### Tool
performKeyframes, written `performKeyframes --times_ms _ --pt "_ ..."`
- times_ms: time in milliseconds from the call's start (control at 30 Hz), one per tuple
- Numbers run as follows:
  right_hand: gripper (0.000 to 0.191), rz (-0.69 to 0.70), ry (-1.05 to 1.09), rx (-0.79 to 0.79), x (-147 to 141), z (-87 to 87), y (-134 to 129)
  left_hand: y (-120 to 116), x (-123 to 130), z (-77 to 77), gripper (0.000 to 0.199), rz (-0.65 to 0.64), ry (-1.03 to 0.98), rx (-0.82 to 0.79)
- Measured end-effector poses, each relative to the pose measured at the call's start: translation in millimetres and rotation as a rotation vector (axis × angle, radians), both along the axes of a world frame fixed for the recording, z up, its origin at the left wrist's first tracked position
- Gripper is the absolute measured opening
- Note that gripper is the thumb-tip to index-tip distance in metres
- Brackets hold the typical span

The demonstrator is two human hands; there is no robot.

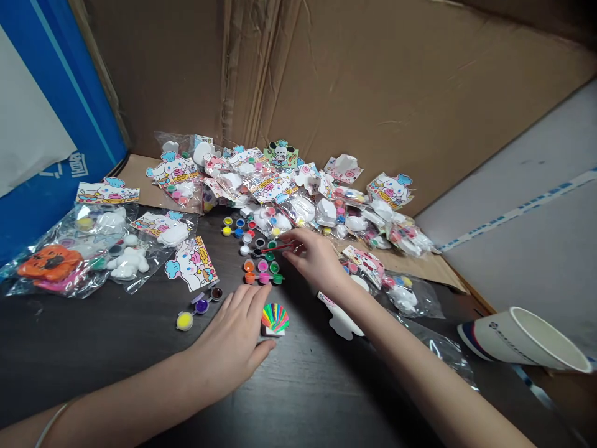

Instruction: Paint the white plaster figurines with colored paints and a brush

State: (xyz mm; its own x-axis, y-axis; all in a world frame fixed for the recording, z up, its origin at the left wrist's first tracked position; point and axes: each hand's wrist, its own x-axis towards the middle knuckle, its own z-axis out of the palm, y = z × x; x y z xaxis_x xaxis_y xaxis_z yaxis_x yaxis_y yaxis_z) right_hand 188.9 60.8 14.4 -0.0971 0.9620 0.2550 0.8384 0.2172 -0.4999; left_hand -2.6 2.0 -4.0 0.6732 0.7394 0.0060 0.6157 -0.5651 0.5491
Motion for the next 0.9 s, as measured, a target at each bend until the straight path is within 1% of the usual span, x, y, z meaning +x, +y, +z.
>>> performKeyframes --times_ms 300,633,900 --pt "0.024 0.000 -0.016 0.031 1 0.0 0 0 1 0.7 0.060 -0.007 0.042 -0.031" --pt "0.022 -0.029 0.013 0.052 3 -8.8 6 0 0 -1.0 0.058 -0.012 0.025 -0.023" --pt "0.022 -0.063 0.067 0.048 10 -14.2 4 1 1 0.8 0.059 -0.014 0.041 -0.044"
